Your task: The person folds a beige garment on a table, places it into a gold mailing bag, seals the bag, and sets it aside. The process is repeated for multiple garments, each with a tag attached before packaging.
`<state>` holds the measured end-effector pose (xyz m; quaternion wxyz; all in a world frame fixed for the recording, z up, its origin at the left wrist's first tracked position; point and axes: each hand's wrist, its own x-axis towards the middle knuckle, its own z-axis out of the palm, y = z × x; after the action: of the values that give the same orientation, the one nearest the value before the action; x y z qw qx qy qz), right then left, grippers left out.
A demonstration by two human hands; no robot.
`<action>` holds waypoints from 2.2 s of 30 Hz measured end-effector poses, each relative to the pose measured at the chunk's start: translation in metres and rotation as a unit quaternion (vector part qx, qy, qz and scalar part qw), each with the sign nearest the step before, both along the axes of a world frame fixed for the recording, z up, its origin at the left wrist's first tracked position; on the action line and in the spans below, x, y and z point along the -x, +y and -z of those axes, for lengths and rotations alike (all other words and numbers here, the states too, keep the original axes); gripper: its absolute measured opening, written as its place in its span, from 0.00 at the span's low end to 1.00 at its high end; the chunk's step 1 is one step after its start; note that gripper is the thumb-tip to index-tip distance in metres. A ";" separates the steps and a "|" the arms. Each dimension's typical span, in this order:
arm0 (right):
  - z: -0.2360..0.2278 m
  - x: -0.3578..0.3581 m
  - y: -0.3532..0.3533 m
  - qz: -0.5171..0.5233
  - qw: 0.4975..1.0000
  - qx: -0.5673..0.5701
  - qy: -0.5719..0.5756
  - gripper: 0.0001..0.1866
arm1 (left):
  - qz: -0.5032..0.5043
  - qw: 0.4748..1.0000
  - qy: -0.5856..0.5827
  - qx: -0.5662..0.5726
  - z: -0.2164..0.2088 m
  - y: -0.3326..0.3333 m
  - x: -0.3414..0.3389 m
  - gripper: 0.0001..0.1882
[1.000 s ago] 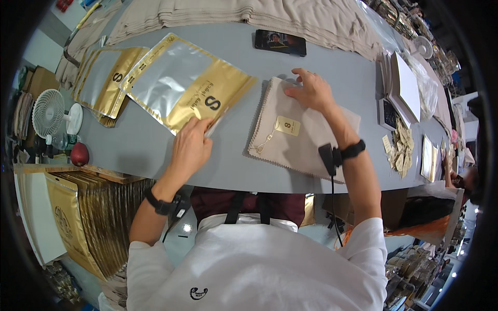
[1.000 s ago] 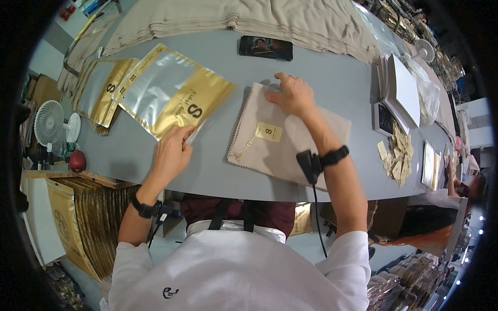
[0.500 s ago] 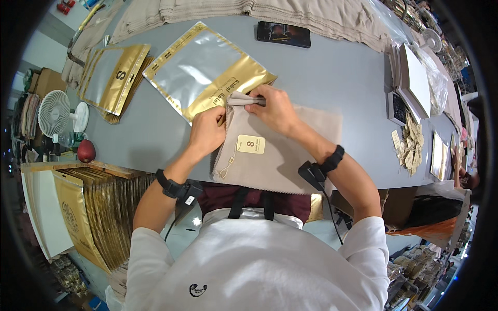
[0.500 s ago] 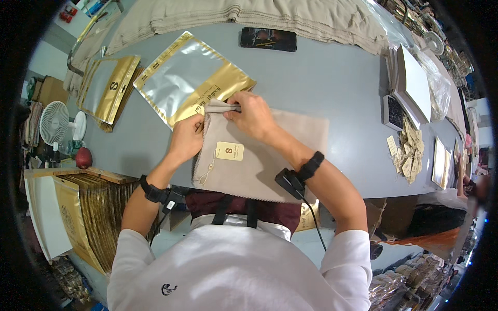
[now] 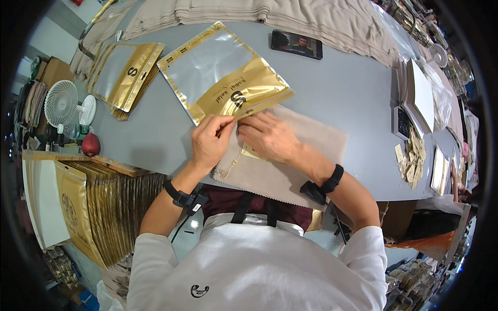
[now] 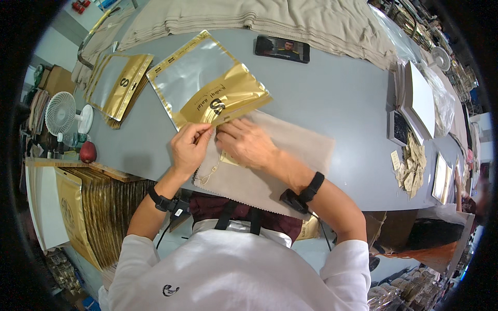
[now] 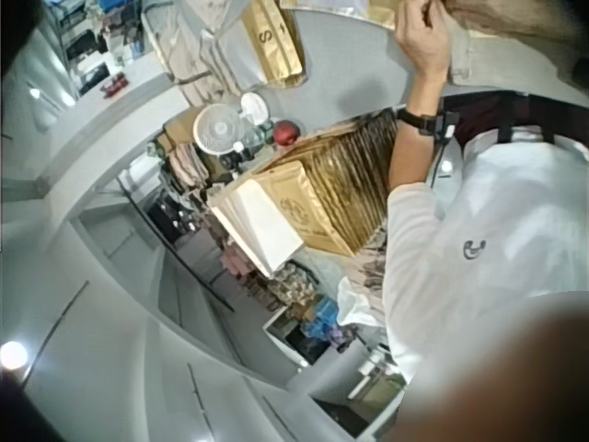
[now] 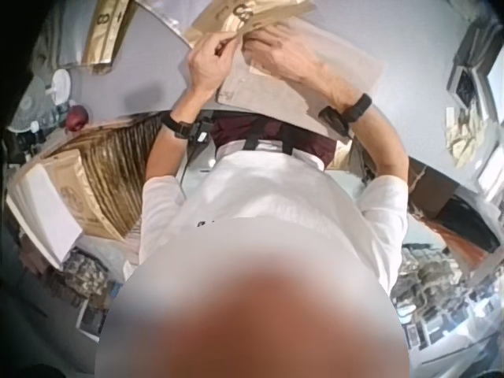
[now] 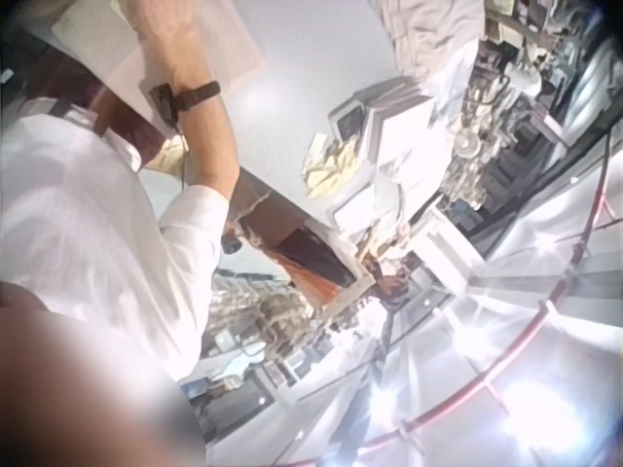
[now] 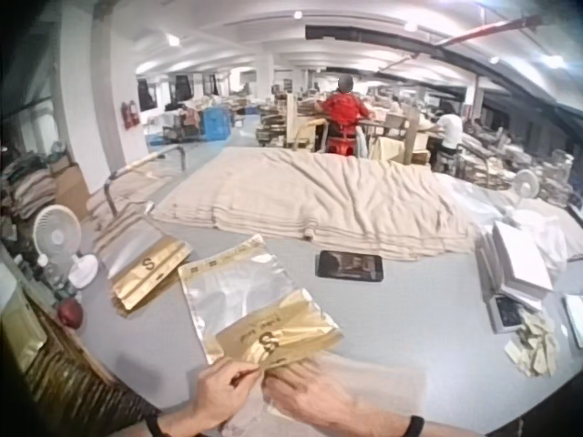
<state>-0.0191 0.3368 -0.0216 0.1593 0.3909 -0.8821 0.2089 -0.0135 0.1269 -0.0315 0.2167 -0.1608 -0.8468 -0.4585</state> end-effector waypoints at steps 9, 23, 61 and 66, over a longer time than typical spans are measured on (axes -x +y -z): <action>0.009 0.033 -0.008 0.153 0.977 0.020 -0.147 0.19 | -0.019 0.996 -0.056 0.074 -0.003 -0.020 -0.023 0.11; 0.005 0.025 -0.031 -0.023 0.971 0.061 -0.229 0.25 | -0.060 0.995 -0.085 0.006 -0.002 -0.033 -0.031 0.06; 0.030 0.001 -0.057 0.097 0.990 -0.057 -0.082 0.29 | 0.060 0.991 0.086 0.083 0.005 -0.018 -0.063 0.11; 0.047 0.013 -0.059 0.035 0.987 0.030 -0.156 0.28 | 0.106 0.993 -0.024 0.053 -0.008 -0.035 -0.057 0.14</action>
<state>-0.0320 0.2780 -0.0684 0.0388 0.3176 -0.9026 0.2881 0.0435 0.0923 -0.0235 0.1383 -0.2496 -0.8530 -0.4370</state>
